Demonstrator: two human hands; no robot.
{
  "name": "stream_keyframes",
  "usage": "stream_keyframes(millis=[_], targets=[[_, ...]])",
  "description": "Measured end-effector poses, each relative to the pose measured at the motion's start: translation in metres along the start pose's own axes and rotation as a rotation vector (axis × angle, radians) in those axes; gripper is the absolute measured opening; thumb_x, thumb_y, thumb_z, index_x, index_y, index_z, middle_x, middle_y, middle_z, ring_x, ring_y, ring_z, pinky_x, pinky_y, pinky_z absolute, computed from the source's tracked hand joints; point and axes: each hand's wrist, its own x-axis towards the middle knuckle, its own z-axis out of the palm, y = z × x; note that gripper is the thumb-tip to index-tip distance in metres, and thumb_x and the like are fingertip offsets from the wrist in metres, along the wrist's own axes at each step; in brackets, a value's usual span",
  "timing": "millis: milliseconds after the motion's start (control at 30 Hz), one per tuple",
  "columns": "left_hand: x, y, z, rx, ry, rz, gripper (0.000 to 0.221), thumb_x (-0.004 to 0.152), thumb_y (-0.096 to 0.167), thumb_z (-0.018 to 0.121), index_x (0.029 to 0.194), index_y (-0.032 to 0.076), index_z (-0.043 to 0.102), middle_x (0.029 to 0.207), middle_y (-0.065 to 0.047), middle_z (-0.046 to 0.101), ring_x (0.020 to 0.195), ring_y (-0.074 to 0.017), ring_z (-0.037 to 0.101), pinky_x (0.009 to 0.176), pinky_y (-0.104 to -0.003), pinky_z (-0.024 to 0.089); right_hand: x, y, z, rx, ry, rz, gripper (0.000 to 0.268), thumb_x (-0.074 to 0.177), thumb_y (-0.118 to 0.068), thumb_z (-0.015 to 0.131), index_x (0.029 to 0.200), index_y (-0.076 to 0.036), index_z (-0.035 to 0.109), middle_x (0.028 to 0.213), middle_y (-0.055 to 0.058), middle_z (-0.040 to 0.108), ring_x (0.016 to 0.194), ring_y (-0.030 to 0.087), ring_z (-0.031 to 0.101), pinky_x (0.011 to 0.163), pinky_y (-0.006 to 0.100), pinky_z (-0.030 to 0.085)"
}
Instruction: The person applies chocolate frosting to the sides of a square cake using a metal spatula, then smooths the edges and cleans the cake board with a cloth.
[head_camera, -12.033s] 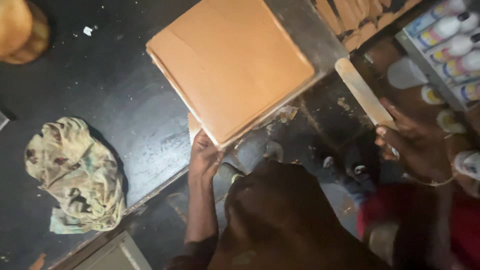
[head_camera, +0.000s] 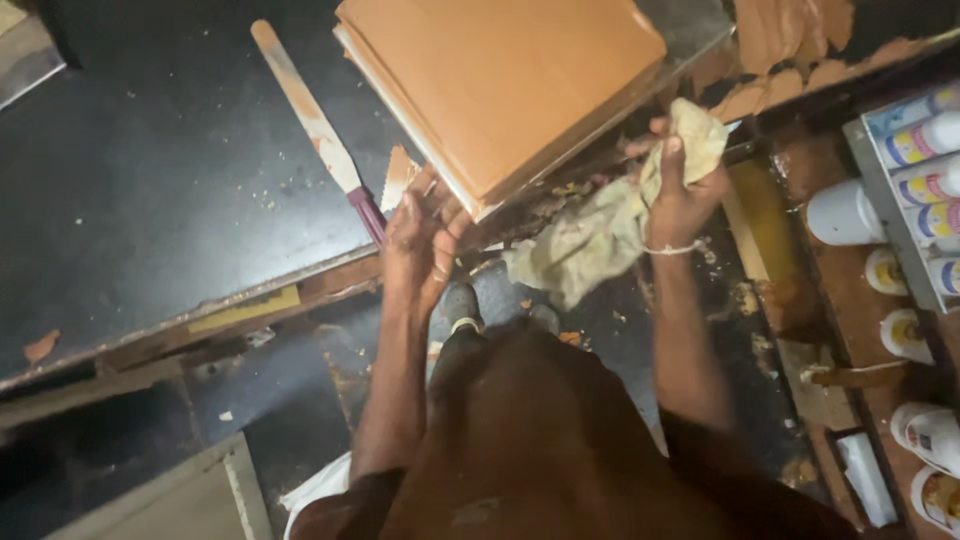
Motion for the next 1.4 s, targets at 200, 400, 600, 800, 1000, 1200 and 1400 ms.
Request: stream_keyframes(millis=[200,400,600,800,1000,1200,1400], targets=[[0.022,0.012,-0.003,0.002,0.002,-0.071,0.035,0.108,0.01,0.058,0.141,0.0,0.05,0.128,-0.015,0.063,0.109,-0.0236,0.069,0.091,-0.036,0.063,0.01,0.031,0.011,-0.009,0.108,-0.126,0.03,0.107,-0.008,0.069,0.133,0.007,0.064,0.103,0.006,0.07,0.084,0.012,0.064,0.074,0.027,0.053],[0.029,0.014,-0.013,-0.007,-0.053,-0.124,0.044,0.109,0.003,0.056,0.15,0.002,0.043,0.125,-0.019,0.068,0.104,-0.0262,0.072,0.083,-0.037,0.066,0.016,0.054,0.011,0.048,0.197,-0.184,0.026,0.101,0.0,0.075,0.124,0.01,0.066,0.114,0.01,0.072,0.1,0.015,0.066,0.092,0.03,0.054],[0.031,0.012,-0.005,-0.059,-0.108,-0.192,0.065,0.104,-0.006,0.051,0.162,0.009,0.024,0.129,-0.018,0.065,0.109,-0.0294,0.072,0.086,-0.042,0.066,0.017,0.064,0.02,0.091,0.171,-0.209,0.025,0.1,0.001,0.074,0.123,0.009,0.066,0.117,0.01,0.072,0.107,0.017,0.067,0.101,0.032,0.052],[0.028,0.008,-0.007,-0.081,-0.132,-0.197,0.072,0.106,-0.009,0.051,0.168,0.011,0.019,0.13,-0.018,0.064,0.11,-0.0298,0.072,0.089,-0.042,0.066,0.018,0.079,0.014,0.073,0.181,-0.221,0.02,0.102,0.004,0.074,0.12,0.009,0.068,0.116,0.01,0.072,0.105,0.017,0.066,0.099,0.032,0.052],[0.027,0.006,-0.002,-0.042,-0.12,-0.199,0.075,0.104,-0.007,0.05,0.167,0.015,0.016,0.131,-0.018,0.063,0.111,-0.03,0.071,0.089,-0.042,0.066,0.001,0.09,0.02,0.172,0.2,-0.14,0.024,0.097,0.007,0.072,0.12,0.008,0.066,0.117,0.01,0.07,0.106,0.017,0.066,0.099,0.032,0.052],[0.026,0.007,0.006,-0.025,-0.074,-0.216,0.069,0.107,-0.001,0.049,0.167,0.014,0.018,0.133,-0.019,0.062,0.112,-0.0302,0.07,0.087,-0.042,0.066,-0.03,0.087,0.036,0.202,0.196,-0.009,0.026,0.093,0.004,0.069,0.119,0.003,0.064,0.112,0.009,0.07,0.103,0.017,0.066,0.095,0.03,0.052],[0.026,0.01,0.006,-0.024,-0.087,-0.225,0.076,0.102,-0.008,0.051,0.167,0.019,0.019,0.137,-0.016,0.061,0.113,-0.0281,0.07,0.088,-0.041,0.065,-0.068,0.088,0.047,0.199,0.14,0.084,0.019,0.091,0.008,0.067,0.11,0.004,0.068,0.101,0.005,0.068,0.085,0.013,0.061,0.076,0.025,0.047]])
